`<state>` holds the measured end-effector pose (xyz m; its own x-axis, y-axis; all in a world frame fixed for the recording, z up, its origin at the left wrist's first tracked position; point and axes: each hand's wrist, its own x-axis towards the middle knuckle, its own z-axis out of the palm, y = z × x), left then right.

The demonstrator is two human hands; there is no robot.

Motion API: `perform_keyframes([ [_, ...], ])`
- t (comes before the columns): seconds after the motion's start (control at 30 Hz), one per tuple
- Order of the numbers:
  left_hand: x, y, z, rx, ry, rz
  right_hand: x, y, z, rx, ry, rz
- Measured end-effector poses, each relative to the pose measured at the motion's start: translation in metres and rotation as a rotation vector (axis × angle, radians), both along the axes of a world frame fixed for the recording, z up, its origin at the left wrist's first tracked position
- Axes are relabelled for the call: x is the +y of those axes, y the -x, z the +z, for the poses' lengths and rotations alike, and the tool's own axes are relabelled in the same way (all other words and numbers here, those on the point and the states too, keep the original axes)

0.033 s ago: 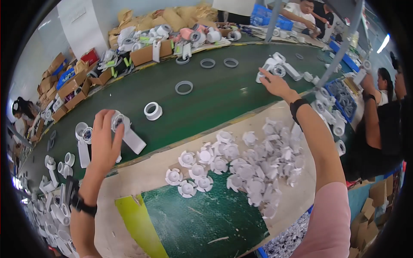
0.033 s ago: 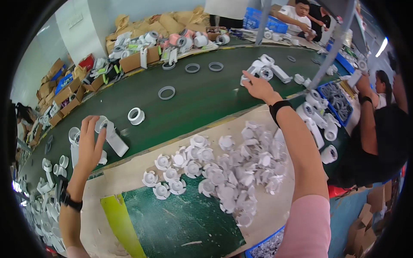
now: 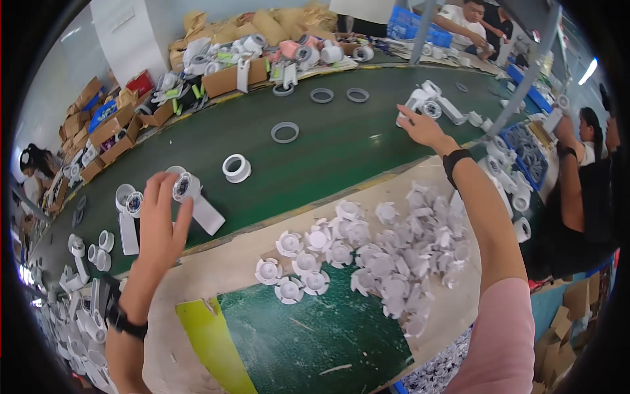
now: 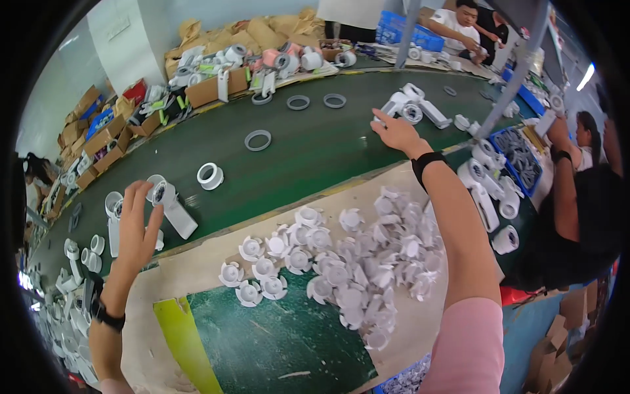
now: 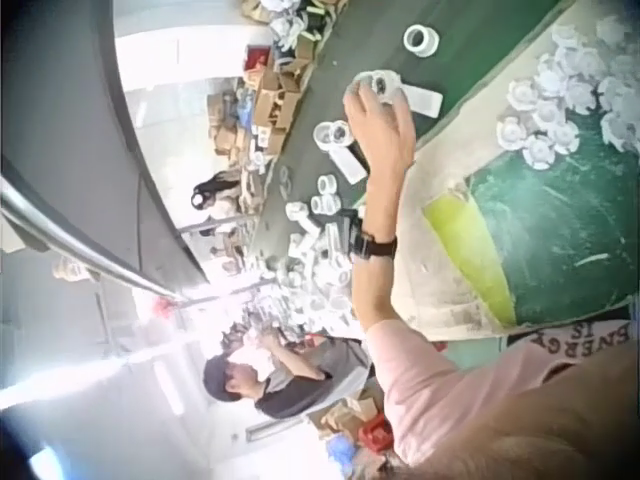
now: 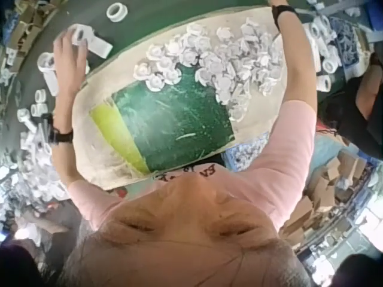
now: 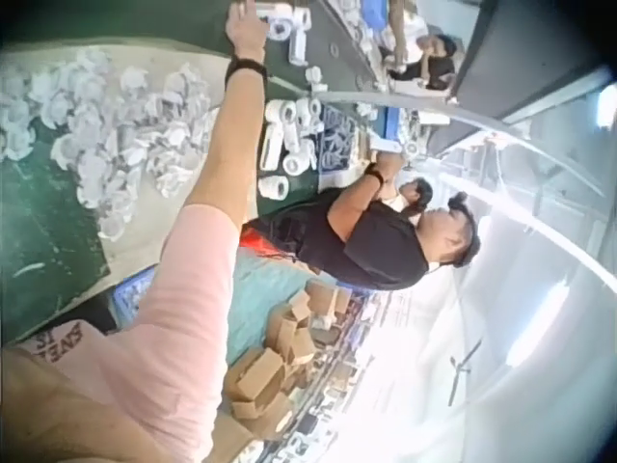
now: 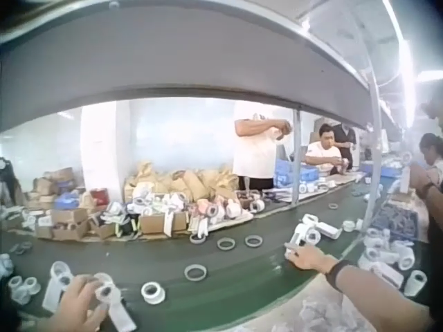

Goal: Assembling small white plastic components on a factory production line.

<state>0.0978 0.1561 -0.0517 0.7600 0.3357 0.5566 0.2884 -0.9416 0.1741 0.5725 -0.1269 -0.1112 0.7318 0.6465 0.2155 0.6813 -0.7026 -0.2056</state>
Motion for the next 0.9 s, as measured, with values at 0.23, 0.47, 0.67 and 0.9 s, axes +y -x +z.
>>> perform_keyframes([
  [0.23,-0.065,0.061,0.024,0.085,0.385,-0.157,-0.031,0.006,0.032,-0.256,-0.154,-0.098],
  [0.47,-0.115,0.085,0.036,0.059,0.740,-0.303,-0.100,0.205,0.156,-0.047,-0.443,0.163],
  [0.67,-0.160,0.105,0.046,-0.090,1.010,-0.396,-0.113,0.413,0.141,-0.229,-0.406,0.736],
  [0.9,-0.186,0.103,-0.004,-0.001,0.356,-0.347,-0.090,0.521,0.034,-0.177,-0.341,0.714],
])
